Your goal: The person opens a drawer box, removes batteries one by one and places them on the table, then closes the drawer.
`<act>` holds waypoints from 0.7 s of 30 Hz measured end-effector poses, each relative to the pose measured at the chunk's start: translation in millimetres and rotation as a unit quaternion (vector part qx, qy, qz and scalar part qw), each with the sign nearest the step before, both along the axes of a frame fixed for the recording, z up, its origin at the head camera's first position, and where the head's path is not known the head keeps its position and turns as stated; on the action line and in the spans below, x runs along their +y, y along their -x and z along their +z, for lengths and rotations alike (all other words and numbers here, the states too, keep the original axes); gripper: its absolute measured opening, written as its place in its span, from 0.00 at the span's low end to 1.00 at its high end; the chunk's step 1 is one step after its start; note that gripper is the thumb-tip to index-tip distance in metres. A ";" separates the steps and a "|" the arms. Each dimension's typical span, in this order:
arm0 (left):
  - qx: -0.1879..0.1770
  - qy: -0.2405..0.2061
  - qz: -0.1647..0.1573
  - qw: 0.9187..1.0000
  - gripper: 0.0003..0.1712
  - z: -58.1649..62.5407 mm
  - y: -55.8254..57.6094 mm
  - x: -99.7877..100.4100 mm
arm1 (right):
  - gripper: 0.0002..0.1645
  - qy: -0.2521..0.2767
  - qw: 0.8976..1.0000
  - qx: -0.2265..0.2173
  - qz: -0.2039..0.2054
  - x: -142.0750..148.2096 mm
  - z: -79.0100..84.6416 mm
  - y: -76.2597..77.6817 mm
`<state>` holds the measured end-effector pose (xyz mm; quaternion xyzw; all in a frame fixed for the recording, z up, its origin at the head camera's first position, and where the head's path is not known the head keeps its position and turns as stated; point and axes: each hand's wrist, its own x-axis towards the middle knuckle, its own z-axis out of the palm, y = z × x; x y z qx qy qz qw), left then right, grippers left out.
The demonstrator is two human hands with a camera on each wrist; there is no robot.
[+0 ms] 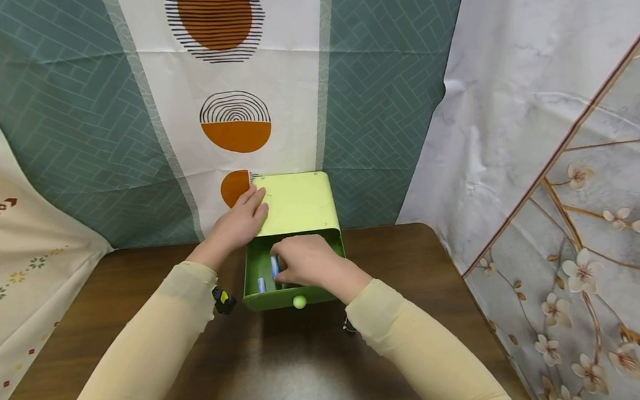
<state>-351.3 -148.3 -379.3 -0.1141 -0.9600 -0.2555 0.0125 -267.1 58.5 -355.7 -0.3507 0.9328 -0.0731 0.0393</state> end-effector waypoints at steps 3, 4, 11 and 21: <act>0.000 0.002 -0.001 1.000 0.38 -0.1 0.5 -0.9 | 0.20 0.002 1.000 0.005 -0.007 5.0 0.9 -1.1; 0.001 0.002 -0.002 1.000 0.38 -0.2 0.7 -1.0 | 0.19 0.003 1.000 0.007 -0.008 6.8 1.1 -1.4; -0.001 0.003 -0.003 1.000 0.38 -0.7 1.1 -0.7 | 0.18 0.024 0.999 0.020 -0.022 23.7 6.7 -4.3; -0.006 -0.006 -0.003 1.000 0.38 -1.2 0.8 -0.3 | 0.13 0.062 0.997 0.011 -0.036 49.7 11.8 -7.1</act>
